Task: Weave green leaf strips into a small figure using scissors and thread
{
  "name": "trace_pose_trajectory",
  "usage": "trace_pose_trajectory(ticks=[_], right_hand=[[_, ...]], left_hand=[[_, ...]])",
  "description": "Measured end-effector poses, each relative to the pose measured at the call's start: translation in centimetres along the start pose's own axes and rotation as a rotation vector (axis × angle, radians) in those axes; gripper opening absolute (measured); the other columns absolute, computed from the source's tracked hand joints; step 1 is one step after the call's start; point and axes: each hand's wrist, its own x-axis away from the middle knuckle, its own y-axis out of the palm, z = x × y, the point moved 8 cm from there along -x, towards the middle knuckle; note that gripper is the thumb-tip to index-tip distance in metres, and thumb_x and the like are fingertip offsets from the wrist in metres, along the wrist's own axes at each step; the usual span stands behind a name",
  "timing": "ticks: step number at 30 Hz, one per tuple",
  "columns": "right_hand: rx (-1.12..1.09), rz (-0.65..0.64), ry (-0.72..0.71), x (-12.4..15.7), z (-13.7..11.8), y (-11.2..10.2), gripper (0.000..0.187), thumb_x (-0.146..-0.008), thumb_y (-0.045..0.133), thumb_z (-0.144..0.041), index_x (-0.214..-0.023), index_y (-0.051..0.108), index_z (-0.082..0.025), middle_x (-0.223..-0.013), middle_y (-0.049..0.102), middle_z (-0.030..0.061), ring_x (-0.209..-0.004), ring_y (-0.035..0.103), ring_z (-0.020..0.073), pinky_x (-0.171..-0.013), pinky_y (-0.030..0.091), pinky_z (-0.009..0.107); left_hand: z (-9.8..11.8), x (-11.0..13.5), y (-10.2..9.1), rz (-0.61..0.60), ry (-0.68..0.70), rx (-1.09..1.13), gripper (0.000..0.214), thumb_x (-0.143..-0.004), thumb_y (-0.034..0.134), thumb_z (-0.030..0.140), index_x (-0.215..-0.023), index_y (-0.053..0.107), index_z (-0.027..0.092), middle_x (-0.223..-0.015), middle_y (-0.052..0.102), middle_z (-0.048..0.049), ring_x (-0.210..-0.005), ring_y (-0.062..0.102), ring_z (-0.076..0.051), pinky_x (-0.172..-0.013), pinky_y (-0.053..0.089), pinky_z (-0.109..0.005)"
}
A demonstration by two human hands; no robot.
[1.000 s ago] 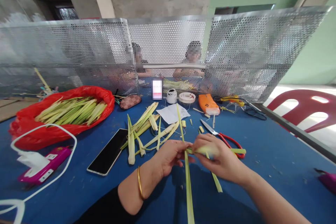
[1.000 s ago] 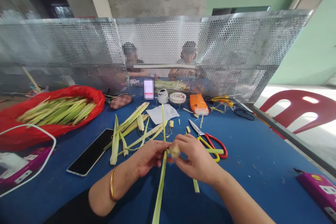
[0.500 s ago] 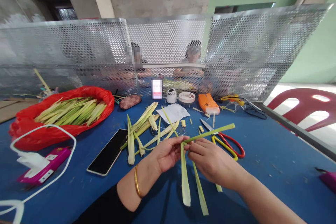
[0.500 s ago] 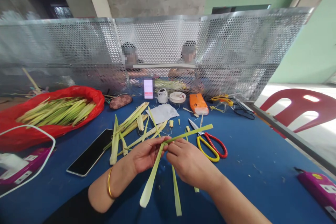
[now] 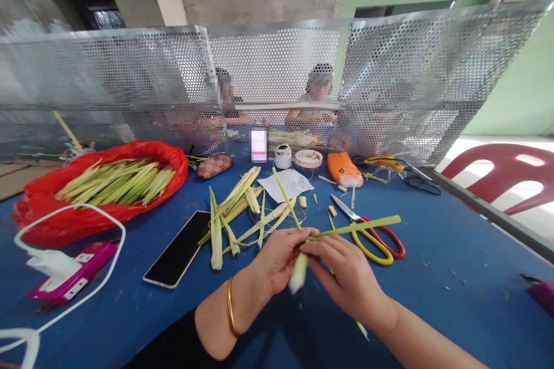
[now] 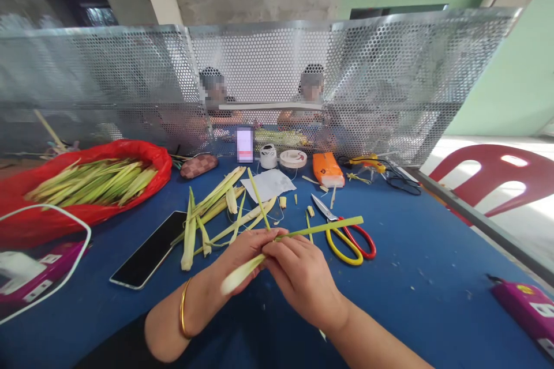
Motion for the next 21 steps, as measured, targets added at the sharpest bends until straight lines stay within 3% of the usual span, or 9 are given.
trace_pose_trajectory(ticks=[2, 4, 7, 9, 11, 14, 17, 21], right_hand=[[-0.073, -0.112, -0.081, 0.0, -0.9, 0.8, 0.018, -0.091, 0.048, -0.011, -0.097, 0.061, -0.021, -0.087, 0.07, 0.0048, -0.087, 0.064, 0.0192, -0.085, 0.048, 0.035], [-0.135, -0.129, -0.08, 0.0, -0.9, 0.7, 0.02, -0.092, 0.047, -0.011, -0.101, 0.061, -0.021, -0.088, 0.069, 0.0045, -0.087, 0.064, 0.0183, -0.085, 0.048, 0.034], [-0.161, 0.097, 0.217, 0.2, 2.3, -1.1, 0.017, -0.092, 0.048, -0.017, -0.106, 0.059, -0.019, -0.084, 0.064, 0.0039, -0.074, 0.062, 0.0153, -0.068, 0.05, 0.027], [-0.143, 0.182, 0.433, 0.9, 4.7, -1.6, 0.02, -0.09, 0.053, -0.023, -0.108, 0.06, -0.018, -0.084, 0.06, 0.0033, -0.065, 0.059, 0.0138, -0.06, 0.049, 0.026], [-0.163, 0.149, 0.575, 1.4, 6.3, -1.0, 0.023, -0.086, 0.058, -0.029, -0.106, 0.062, -0.018, -0.082, 0.059, 0.0021, -0.06, 0.055, 0.0132, -0.056, 0.047, 0.026], [-0.29, 0.024, 0.669, 1.7, 7.0, 0.4, 0.014, -0.085, 0.058, -0.03, -0.082, 0.065, -0.019, -0.069, 0.057, -0.0007, -0.058, 0.053, 0.0133, -0.053, 0.045, 0.025], [-0.302, 0.043, 0.592, 1.4, 5.8, 0.1, 0.018, -0.089, 0.052, -0.026, -0.076, 0.061, -0.018, -0.066, 0.058, -0.0005, -0.058, 0.053, 0.013, -0.053, 0.043, 0.024], [-0.001, 0.041, 0.126, 0.3, 1.0, -1.0, 0.015, -0.091, 0.048, -0.017, -0.088, 0.062, -0.018, -0.075, 0.062, 0.0038, -0.064, 0.056, 0.0154, -0.06, 0.041, 0.028]], left_hand=[[0.2, 0.1, 0.6, -0.043, 0.003, -0.03, 0.014, -0.066, 0.079, 0.025, -0.067, 0.068, 0.017, -0.076, 0.066, -0.0039, -0.074, 0.059, -0.016, -0.07, 0.046, -0.024], [0.1, 0.3, 0.8, -0.043, -0.02, -0.053, 0.017, -0.063, 0.079, 0.027, -0.065, 0.067, 0.016, -0.071, 0.065, -0.0029, -0.07, 0.058, -0.014, -0.068, 0.045, -0.024], [-0.6, 0.9, 0.9, -0.004, -0.073, -0.115, 0.019, -0.066, 0.075, 0.03, -0.072, 0.068, 0.014, -0.07, 0.065, -0.0027, -0.067, 0.061, -0.014, -0.068, 0.047, -0.025], [-1.2, 1.4, 1.4, -0.015, -0.11, -0.194, 0.02, -0.069, 0.072, 0.031, -0.075, 0.068, 0.013, -0.074, 0.067, -0.0051, -0.068, 0.064, -0.015, -0.067, 0.048, -0.027], [-1.7, 1.8, 2.1, -0.044, -0.15, -0.274, 0.021, -0.07, 0.07, 0.031, -0.075, 0.068, 0.011, -0.076, 0.068, -0.0073, -0.067, 0.066, -0.017, -0.064, 0.048, -0.028], [-2.1, 1.9, 2.5, -0.059, -0.172, -0.326, 0.021, -0.068, 0.07, 0.03, -0.077, 0.069, 0.011, -0.074, 0.067, -0.0066, -0.061, 0.066, -0.017, -0.06, 0.048, -0.029], [-2.0, 1.6, 1.9, -0.023, -0.141, -0.279, 0.018, -0.067, 0.07, 0.027, -0.076, 0.068, 0.012, -0.07, 0.065, -0.0041, -0.059, 0.064, -0.016, -0.059, 0.047, -0.028], [-1.6, 0.7, 0.5, 0.022, -0.106, -0.151, 0.012, -0.063, 0.071, 0.02, -0.062, 0.062, 0.013, -0.053, 0.053, 0.0032, -0.049, 0.051, -0.008, -0.051, 0.041, -0.021]])
